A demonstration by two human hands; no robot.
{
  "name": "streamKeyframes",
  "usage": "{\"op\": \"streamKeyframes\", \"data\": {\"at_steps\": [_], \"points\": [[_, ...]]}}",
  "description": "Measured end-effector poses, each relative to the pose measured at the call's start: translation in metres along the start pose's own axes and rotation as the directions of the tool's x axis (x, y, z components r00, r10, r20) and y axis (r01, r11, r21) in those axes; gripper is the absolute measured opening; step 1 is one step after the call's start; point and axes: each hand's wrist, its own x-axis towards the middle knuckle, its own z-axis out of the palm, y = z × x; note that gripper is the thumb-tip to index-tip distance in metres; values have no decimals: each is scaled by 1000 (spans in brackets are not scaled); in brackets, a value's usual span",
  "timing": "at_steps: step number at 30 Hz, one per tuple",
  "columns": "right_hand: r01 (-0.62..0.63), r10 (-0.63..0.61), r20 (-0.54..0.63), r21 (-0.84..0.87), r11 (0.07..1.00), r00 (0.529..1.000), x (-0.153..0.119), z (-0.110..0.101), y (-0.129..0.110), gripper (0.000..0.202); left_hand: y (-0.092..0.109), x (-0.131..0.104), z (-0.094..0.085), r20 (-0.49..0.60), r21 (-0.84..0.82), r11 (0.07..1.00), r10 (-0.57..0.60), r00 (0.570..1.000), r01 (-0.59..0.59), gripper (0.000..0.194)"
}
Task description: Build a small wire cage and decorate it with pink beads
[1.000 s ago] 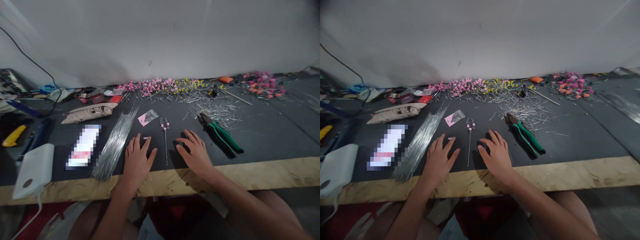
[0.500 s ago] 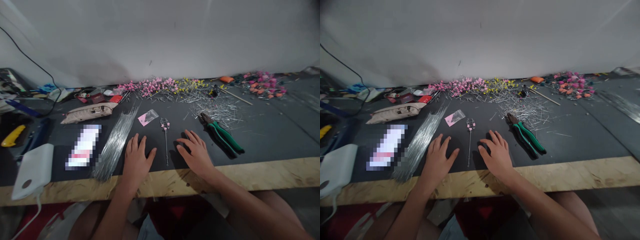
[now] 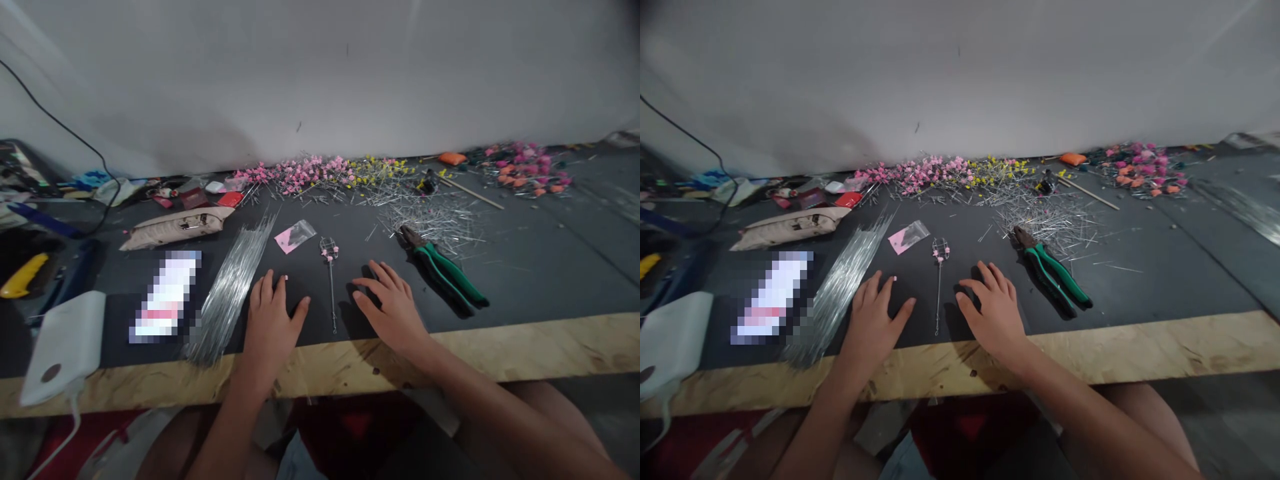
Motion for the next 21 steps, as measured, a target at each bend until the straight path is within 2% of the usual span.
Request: {"op": "streamKeyframes", "data": {"at_steps": [7, 12, 17, 21], "points": [[4, -4, 0, 1, 1000, 1000, 1, -1, 0, 33, -10, 5, -3, 41, 7, 1000, 15, 999, -16, 57], [8, -8, -6, 1, 1000, 1000, 0, 0, 0, 33, -18, 15, -12, 42, -44, 999, -5, 999, 7, 44], [4, -4, 8, 1, 1000, 1000, -1, -1, 0, 33, -24, 29, -17, 66, -55, 994, 102, 993, -99, 38], [7, -7, 10, 11, 1000, 1000, 0, -1, 1, 34, -29, 36, -13, 88, -32, 994, 110, 990, -108, 34]]}}
